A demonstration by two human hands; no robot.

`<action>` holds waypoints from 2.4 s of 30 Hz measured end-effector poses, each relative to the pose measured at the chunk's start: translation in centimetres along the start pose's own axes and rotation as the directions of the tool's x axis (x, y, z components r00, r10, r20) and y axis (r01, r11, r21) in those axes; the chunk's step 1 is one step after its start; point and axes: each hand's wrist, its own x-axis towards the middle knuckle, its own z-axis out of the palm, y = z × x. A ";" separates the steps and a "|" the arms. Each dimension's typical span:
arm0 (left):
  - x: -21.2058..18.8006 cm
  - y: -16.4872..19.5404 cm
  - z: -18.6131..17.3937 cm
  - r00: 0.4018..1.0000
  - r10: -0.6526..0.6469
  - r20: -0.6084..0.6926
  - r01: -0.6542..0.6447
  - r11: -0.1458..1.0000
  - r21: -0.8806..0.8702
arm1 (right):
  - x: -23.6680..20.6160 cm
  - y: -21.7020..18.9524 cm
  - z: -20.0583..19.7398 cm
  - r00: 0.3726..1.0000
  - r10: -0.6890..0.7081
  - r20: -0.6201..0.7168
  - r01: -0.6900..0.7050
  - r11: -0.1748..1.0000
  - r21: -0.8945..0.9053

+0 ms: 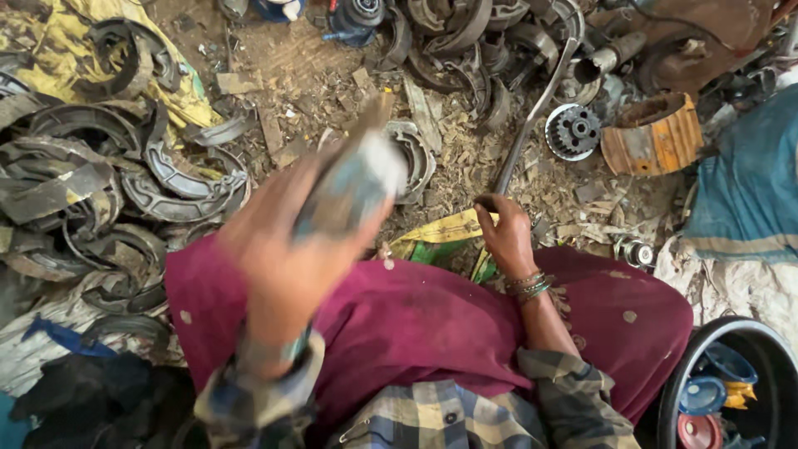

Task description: The person sits on the ground and uses a hammer and metal rod to repeatedly strike a metal part placed on a block. The person adjusts the part and continues striking it throughout the clip.

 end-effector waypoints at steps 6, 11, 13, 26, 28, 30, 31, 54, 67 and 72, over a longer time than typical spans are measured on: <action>-0.7 -3.7 3.8 0.986 -0.163 0.037 0.161 0.986 0.046 | 0.1 0.1 -0.3 1.000 0.006 -0.010 -0.006 1.000 0.007; -2.3 -2.2 1.3 0.997 -0.071 -0.036 0.070 0.997 -0.012 | -0.1 0.3 -0.2 0.998 -0.046 -0.047 0.044 0.999 -0.026; -1.5 -0.6 -0.5 0.993 0.007 -0.119 -0.016 0.997 -0.074 | -0.2 0.3 0.0 0.994 -0.087 -0.060 0.085 0.996 -0.029; -2.4 -4.2 3.0 0.979 -0.168 0.120 0.162 0.985 0.058 | 0.0 0.1 0.2 1.000 -0.006 -0.010 0.006 1.000 0.003; -3.2 -3.8 2.1 0.988 -0.121 0.093 0.114 0.991 0.075 | -0.1 0.1 0.2 1.000 -0.005 -0.016 0.005 1.000 -0.015; -2.6 -1.9 0.4 0.997 -0.049 0.065 0.041 0.992 0.120 | -0.2 0.1 0.3 0.999 -0.043 -0.017 0.043 0.999 -0.015; -2.0 -0.5 -0.7 0.997 -0.009 0.072 -0.002 0.988 0.157 | -0.3 0.1 0.3 0.998 -0.052 -0.016 0.052 0.999 -0.011; 3.9 6.8 -4.3 0.979 -0.074 0.189 0.065 0.996 0.054 | -0.5 -0.1 0.4 0.998 -0.064 0.020 0.065 0.998 -0.016; -3.3 -3.3 2.5 0.971 -0.143 0.194 0.121 0.985 0.120 | -0.3 -0.9 0.1 0.997 -0.058 0.043 0.061 0.997 -0.055; -2.0 -0.2 0.3 0.987 -0.058 0.148 0.051 0.997 0.050 | -0.5 -1.1 0.0 0.994 -0.094 0.057 0.094 0.996 0.010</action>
